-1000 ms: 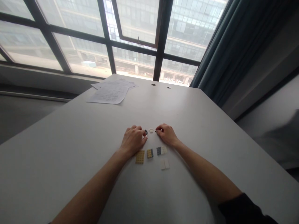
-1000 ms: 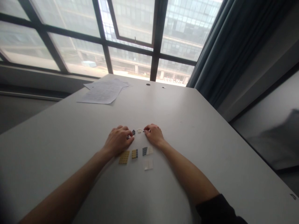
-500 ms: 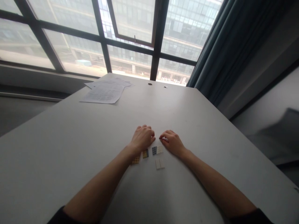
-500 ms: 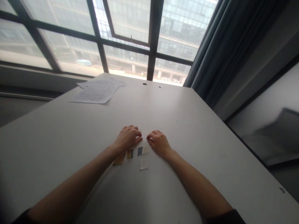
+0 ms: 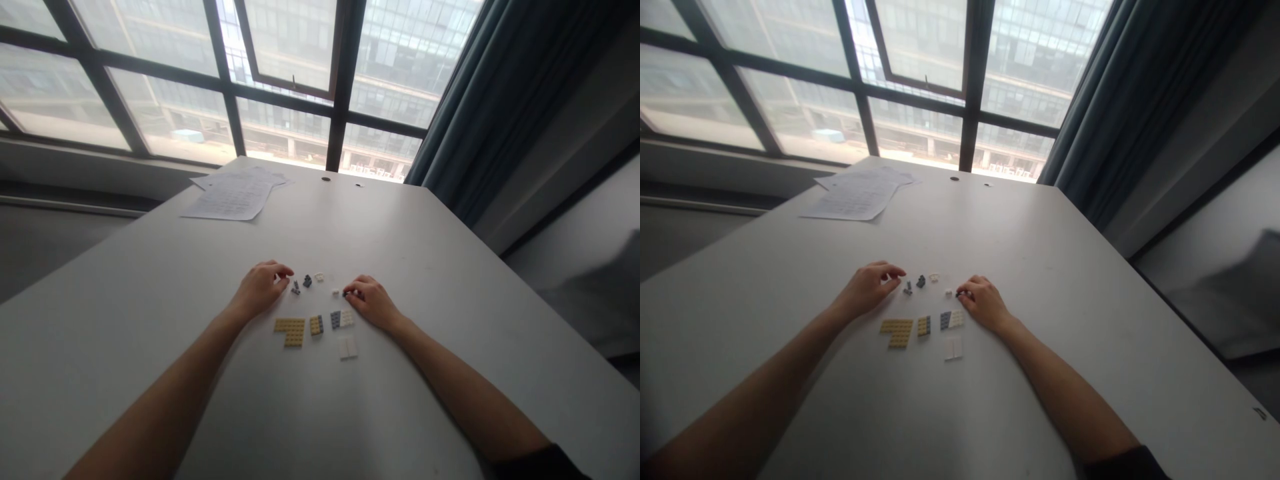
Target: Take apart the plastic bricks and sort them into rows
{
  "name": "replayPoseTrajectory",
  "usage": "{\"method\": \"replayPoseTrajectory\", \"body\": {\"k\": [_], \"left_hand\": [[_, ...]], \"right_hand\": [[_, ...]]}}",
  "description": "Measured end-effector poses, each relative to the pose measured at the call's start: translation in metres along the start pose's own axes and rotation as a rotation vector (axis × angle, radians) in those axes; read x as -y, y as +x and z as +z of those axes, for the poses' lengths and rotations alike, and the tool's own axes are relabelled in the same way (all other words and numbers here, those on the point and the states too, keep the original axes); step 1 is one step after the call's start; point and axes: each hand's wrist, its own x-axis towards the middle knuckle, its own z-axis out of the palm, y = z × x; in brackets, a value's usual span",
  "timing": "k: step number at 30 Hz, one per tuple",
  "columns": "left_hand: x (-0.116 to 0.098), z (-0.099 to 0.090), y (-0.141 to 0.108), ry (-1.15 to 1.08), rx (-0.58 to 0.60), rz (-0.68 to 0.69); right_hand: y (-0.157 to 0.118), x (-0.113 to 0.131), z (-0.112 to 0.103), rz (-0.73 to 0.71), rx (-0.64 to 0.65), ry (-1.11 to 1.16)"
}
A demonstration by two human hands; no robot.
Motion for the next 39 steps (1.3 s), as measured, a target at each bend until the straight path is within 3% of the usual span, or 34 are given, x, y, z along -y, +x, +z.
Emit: {"method": "replayPoseTrajectory", "body": {"k": [4,11,17,24,28,34,39], "left_hand": [[0.002,0.007,-0.003,0.008,0.02,-0.01],[-0.021,0.012,0.01,0.161,0.026,-0.03],[-0.039,0.016,0.026,0.24,0.052,-0.182],[-0.049,0.02,0.036,0.338,0.1,-0.295],[-0.056,0.02,0.035,0.38,0.108,-0.248],[-0.062,0.019,0.034,0.394,0.167,-0.044],[-0.057,0.017,0.036,0.389,0.209,0.044]], "right_hand": [[0.001,0.003,0.0,0.013,-0.023,-0.011],[-0.002,0.005,0.001,-0.04,-0.018,-0.098],[0.0,0.012,-0.006,-0.032,-0.105,-0.041],[0.017,0.041,0.0,-0.128,0.117,0.002],[0.026,0.038,0.008,-0.073,0.112,-0.089],[0.025,0.023,0.003,-0.014,0.05,-0.224],[0.018,0.016,-0.001,-0.1,0.075,-0.387]]}}
